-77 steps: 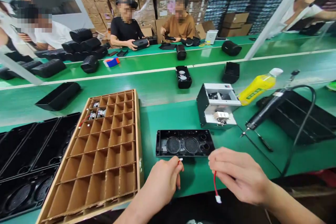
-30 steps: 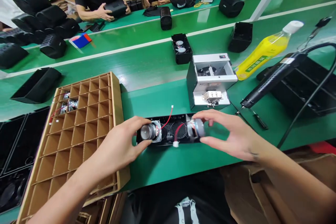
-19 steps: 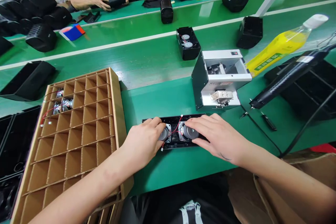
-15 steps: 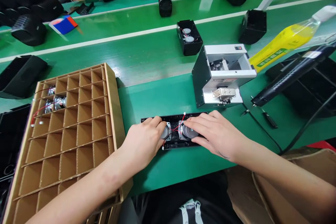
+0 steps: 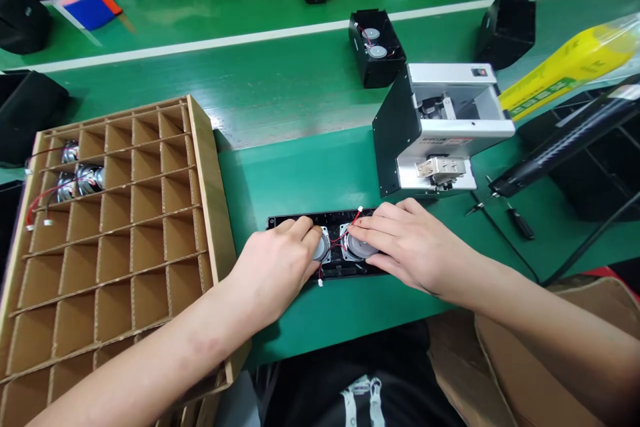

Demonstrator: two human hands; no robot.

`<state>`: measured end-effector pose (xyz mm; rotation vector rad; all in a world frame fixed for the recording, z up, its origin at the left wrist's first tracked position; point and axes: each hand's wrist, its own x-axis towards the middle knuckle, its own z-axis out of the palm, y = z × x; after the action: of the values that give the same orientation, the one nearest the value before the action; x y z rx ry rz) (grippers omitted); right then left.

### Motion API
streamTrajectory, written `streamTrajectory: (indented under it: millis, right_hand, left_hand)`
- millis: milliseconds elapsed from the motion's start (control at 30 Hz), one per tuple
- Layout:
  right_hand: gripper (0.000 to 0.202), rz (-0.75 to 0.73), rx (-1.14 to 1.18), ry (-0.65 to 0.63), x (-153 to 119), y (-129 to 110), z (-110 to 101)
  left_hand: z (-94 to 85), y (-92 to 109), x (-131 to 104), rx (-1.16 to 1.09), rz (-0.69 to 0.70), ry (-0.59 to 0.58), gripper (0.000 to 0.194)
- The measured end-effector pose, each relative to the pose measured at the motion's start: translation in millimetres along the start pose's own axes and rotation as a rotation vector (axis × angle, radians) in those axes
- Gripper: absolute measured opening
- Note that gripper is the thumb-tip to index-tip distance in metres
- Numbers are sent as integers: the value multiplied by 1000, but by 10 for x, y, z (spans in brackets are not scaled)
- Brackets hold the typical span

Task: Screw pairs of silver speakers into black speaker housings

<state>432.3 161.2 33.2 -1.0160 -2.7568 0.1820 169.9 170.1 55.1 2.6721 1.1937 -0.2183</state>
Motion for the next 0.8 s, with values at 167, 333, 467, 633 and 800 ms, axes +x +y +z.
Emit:
streamTrajectory:
  millis: [167,333,467,633,800]
  right_hand:
    - [39,-6,-20,-11,0,-11,16]
    - [36,2,-44,-16,3,-28,8]
    - [34,-15,7,23,-15,-10,9]
    - [31,-29,19,44,-17,-11,3]
    - [32,-38,-33,37,5,-34,-4]
  left_hand:
    - [-20,24,-4,4,-25,-16,39]
    - [-85,-7,-15,-42,37,-42,38]
    - [-85,-35,-31,-57,51,-23,25]
    - [-45,-51,-48,-33,78,-15,26]
    - [4,-71,-83,3,125,87,28]
